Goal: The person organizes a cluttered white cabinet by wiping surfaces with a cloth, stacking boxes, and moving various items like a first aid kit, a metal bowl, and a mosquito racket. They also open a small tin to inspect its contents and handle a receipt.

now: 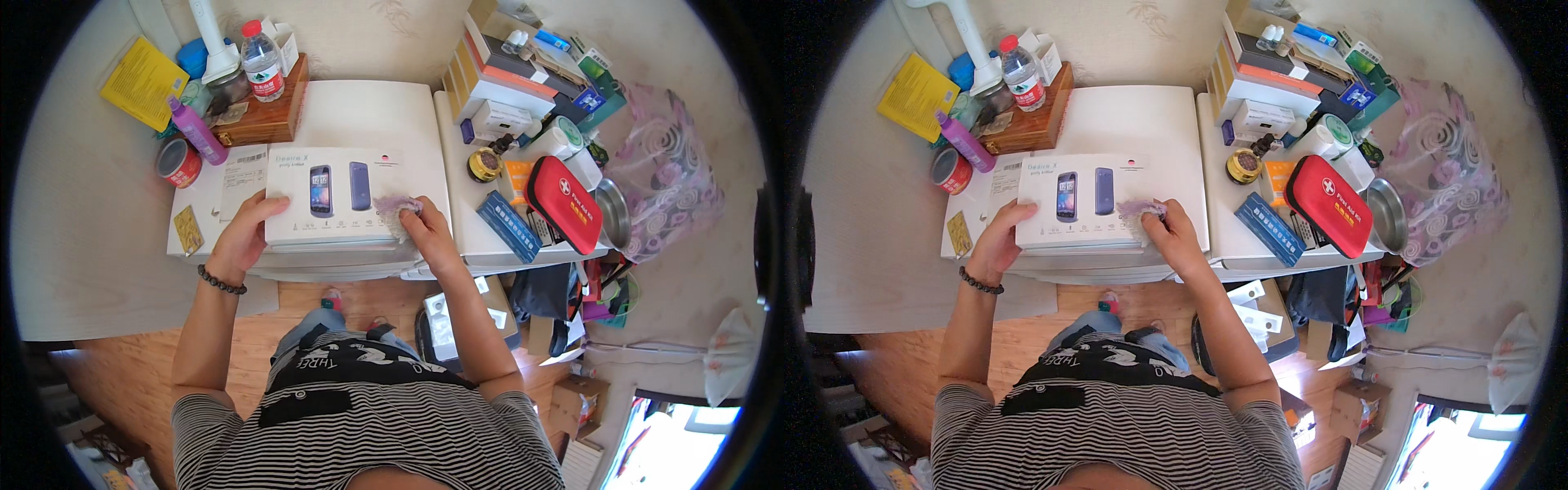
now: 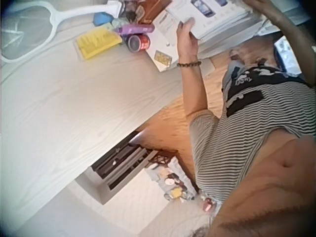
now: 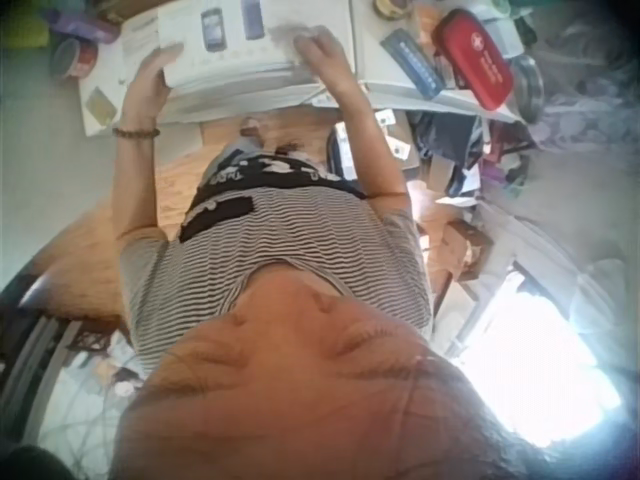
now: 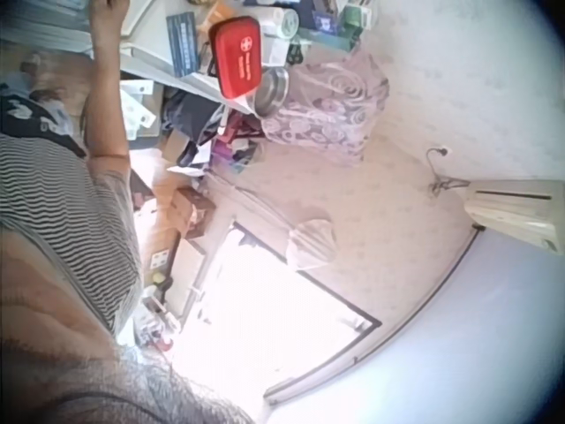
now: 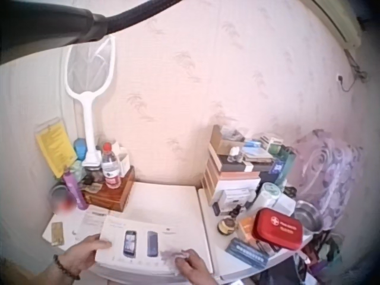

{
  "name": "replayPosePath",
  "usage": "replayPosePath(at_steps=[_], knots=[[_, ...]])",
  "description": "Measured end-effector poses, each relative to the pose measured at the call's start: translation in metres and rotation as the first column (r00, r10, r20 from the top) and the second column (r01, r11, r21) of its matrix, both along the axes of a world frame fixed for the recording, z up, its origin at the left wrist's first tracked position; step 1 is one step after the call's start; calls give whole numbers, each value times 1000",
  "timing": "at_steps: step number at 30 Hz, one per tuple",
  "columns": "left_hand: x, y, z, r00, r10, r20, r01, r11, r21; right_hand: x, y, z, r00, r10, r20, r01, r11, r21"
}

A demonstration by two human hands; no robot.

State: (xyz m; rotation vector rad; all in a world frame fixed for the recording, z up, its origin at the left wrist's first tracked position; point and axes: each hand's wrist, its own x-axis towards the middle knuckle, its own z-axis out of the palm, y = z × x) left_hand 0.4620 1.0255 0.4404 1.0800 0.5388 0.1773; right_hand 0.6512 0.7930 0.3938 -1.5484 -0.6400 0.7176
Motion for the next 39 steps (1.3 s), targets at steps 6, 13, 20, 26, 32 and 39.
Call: replayPosePath(at_steps=[6, 13, 20, 26, 32, 39], knots=[[-9, 1, -28, 958, 248, 144, -247, 969, -28, 13, 3, 20, 990, -138, -19, 139, 987, 78], [-68, 22, -19, 773, 586, 244, -560, 810, -171, 19, 1, 38, 899, -285, 331, 202, 943, 265], [-123, 45, -23, 641, 732, 230, -728, 675, -120, -15, 56, 14, 524, -31, 851, 8, 999, 31], [-128, 39, -25, 615, 771, 165, -761, 635, -134, -6, 53, -23, 253, 176, 951, 32, 981, -190], [-103, 27, -46, 646, 748, 152, -731, 664, -157, 42, 15, -10, 302, 129, 945, 109, 980, -168], [-80, 26, -66, 711, 693, 119, -697, 717, -16, 44, 4, -9, 400, 71, 914, 110, 986, -125]])
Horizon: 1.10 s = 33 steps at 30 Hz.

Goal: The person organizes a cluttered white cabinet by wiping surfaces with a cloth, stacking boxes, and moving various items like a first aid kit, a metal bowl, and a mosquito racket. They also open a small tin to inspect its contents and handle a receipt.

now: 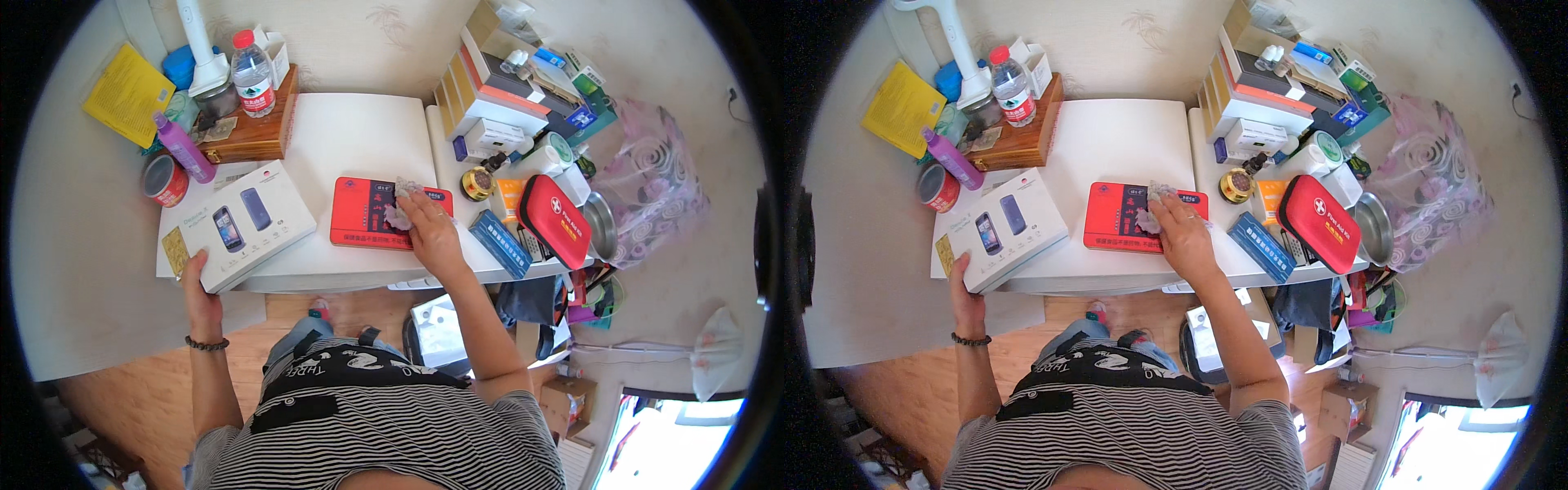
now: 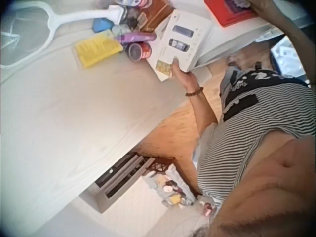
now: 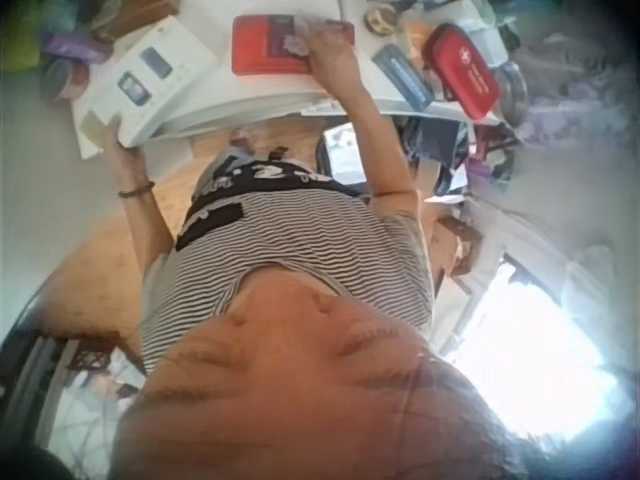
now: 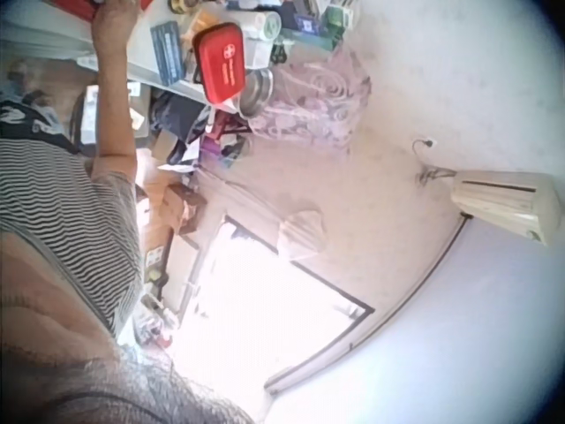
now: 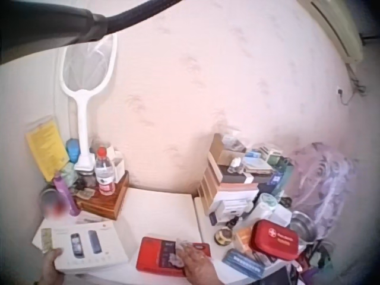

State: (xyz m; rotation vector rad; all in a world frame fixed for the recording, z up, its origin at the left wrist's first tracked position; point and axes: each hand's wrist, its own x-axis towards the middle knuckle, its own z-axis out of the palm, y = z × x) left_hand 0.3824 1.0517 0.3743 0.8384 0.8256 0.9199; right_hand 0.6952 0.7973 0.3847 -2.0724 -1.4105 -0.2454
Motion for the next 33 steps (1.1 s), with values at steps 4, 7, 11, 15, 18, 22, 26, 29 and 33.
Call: replayPosePath(at_steps=[4, 7, 11, 15, 18, 22, 26, 29, 33], knots=[[-11, 16, 1, 954, -94, -286, 130, 986, 109, -4, -12, 10, 986, -140, -89, 136, 989, -51], [-14, 23, 2, 766, 134, -628, 306, 785, 539, -8, -11, 6, 984, -176, 30, 178, 982, -64], [18, -20, 59, 505, 725, -468, 448, 243, 860, -5, -6, 1, 975, -218, 44, 220, 973, -72], [88, -102, 49, 699, 85, -710, 714, -25, 700, -12, 30, -10, 993, -104, 57, 107, 993, -50], [115, -102, 4, 721, 206, -662, 690, -122, 714, -31, 81, -14, 992, 128, 5, -128, 990, 65], [110, -103, 2, 716, 196, -670, 693, -94, 714, -48, 95, -9, 893, 386, -230, -392, 920, 21], [108, -98, 2, 736, 247, -630, 675, -198, 711, -30, 36, -3, 940, 289, -181, -301, 952, -46], [105, -94, 0, 731, 172, -660, 681, -142, 718, 14, 15, 5, 981, -78, -180, 71, 996, -50], [112, -93, 4, 724, 138, -676, 690, -169, 704, 7, 82, -11, 999, -32, 44, 33, 999, -19]])
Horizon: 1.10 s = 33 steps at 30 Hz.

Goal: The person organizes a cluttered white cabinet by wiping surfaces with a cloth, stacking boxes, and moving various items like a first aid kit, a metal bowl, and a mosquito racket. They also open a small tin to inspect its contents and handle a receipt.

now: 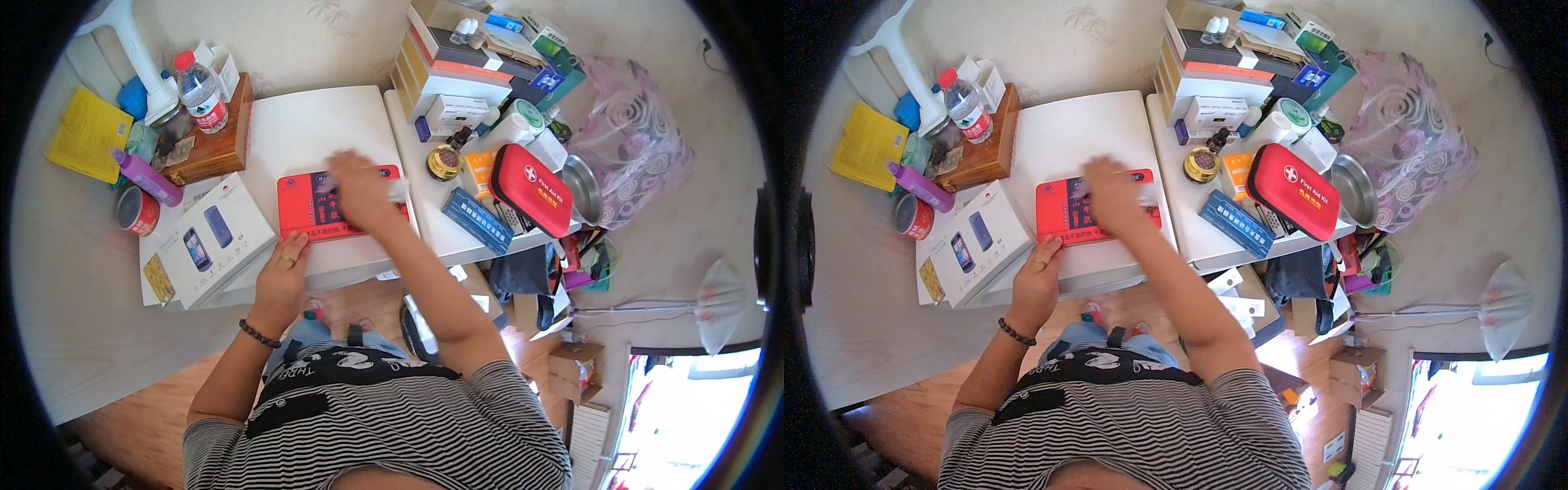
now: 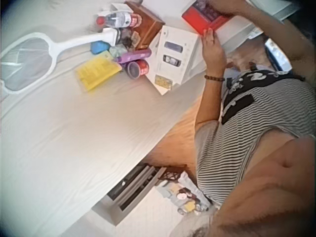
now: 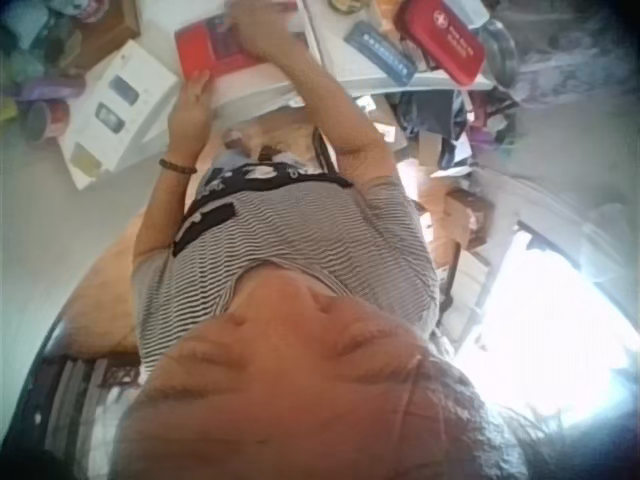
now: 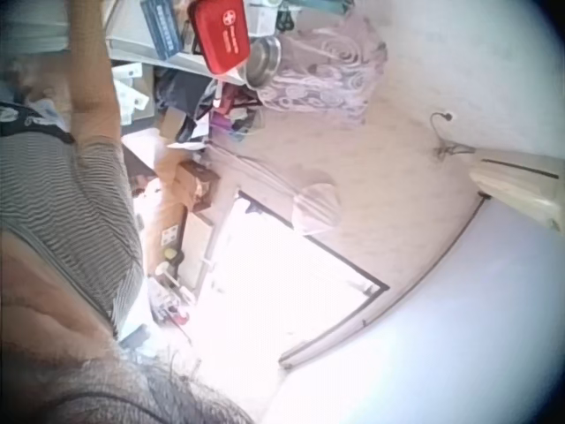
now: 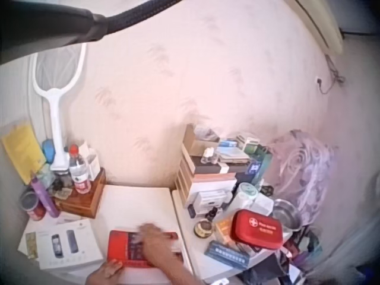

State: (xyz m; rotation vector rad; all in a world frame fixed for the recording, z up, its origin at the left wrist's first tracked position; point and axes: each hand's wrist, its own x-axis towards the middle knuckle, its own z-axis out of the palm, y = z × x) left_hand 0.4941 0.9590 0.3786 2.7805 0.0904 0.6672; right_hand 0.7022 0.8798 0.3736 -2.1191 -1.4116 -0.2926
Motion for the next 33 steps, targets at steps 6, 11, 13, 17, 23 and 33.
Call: replayPosePath(at_steps=[6, 11, 13, 17, 23, 33], knots=[[-2, 0, 14, 979, 25, -204, -31, 999, -22, -44, -68, 5, 957, 256, -137, -232, 958, 169], [56, 5, 62, 943, -114, -313, 152, 983, 99, -51, -151, 9, 766, -207, -608, 419, 878, 229], [89, 15, 59, 921, -65, -385, 184, 941, 282, -56, -150, -5, 576, -255, -777, 431, 902, 23], [129, 28, 67, 719, -138, -682, 298, 947, 123, -69, -143, -29, 386, -100, -917, 419, 905, 78], [124, 0, 66, 764, -389, -515, 168, 890, -424, -64, -136, -11, -45, 475, -879, 498, 773, 393], [73, -48, 62, 735, -556, -388, 66, 629, -775, -73, -149, -12, -140, 632, -762, 417, 736, 534]])
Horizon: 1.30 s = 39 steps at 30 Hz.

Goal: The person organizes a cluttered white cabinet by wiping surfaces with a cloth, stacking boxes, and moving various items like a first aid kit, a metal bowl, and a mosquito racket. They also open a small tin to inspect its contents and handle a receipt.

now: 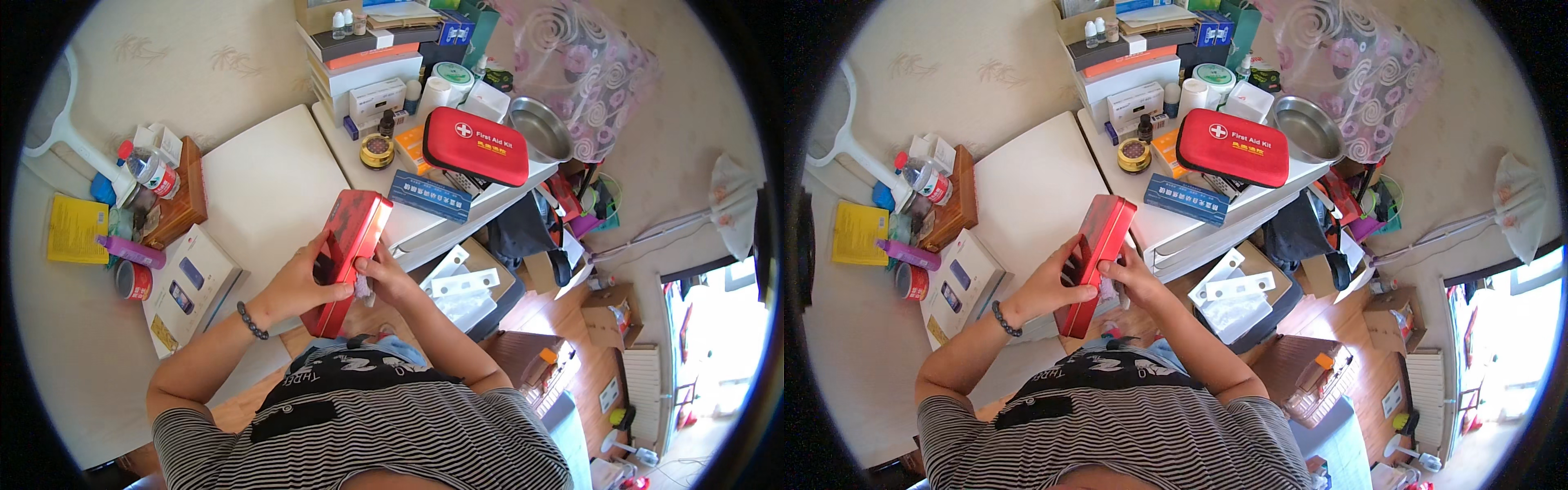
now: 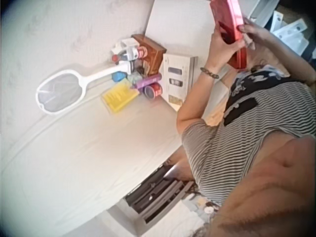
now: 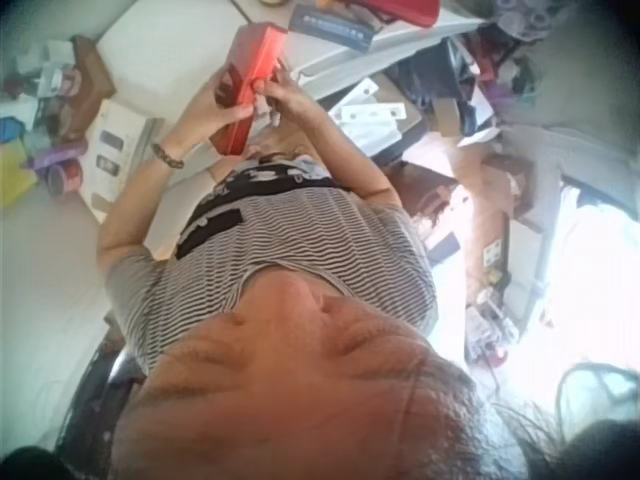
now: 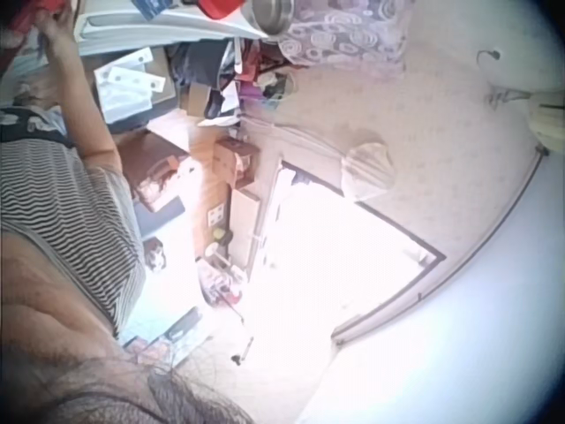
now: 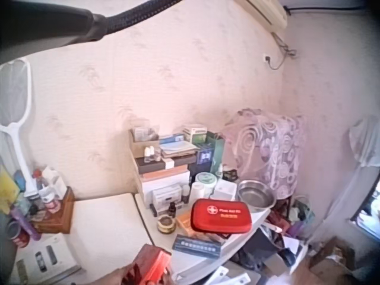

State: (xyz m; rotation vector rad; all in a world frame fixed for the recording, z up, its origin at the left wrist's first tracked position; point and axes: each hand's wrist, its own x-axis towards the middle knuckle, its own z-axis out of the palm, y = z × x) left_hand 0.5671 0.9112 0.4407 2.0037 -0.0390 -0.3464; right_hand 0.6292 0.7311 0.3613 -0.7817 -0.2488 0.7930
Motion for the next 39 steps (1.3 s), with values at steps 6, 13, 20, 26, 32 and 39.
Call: replayPosePath(at_steps=[6, 13, 20, 26, 32, 39], knots=[[-25, -7, -7, 998, 68, -9, -67, 997, 39, -11, -3, -10, 994, 94, -48, -96, 994, -47], [-43, -5, 12, 970, 95, -226, -154, 953, -261, -32, -14, 11, 987, 98, -129, -82, 989, 125], [-48, 6, 35, 931, -13, -365, -233, 749, -621, -28, -39, -65, 896, 237, -376, -61, 904, 423], [-43, 5, 45, 941, 4, -338, -226, 750, -622, -20, -35, -47, 890, 290, -350, -67, 846, 530], [-38, 4, 36, 963, 43, -265, -152, 900, -409, -19, -22, -31, 976, 89, -199, -66, 991, 120], [-32, -11, 21, 998, 57, 20, -55, 993, -108, -27, 3, 9, 999, -20, -37, 21, 1000, 22]])
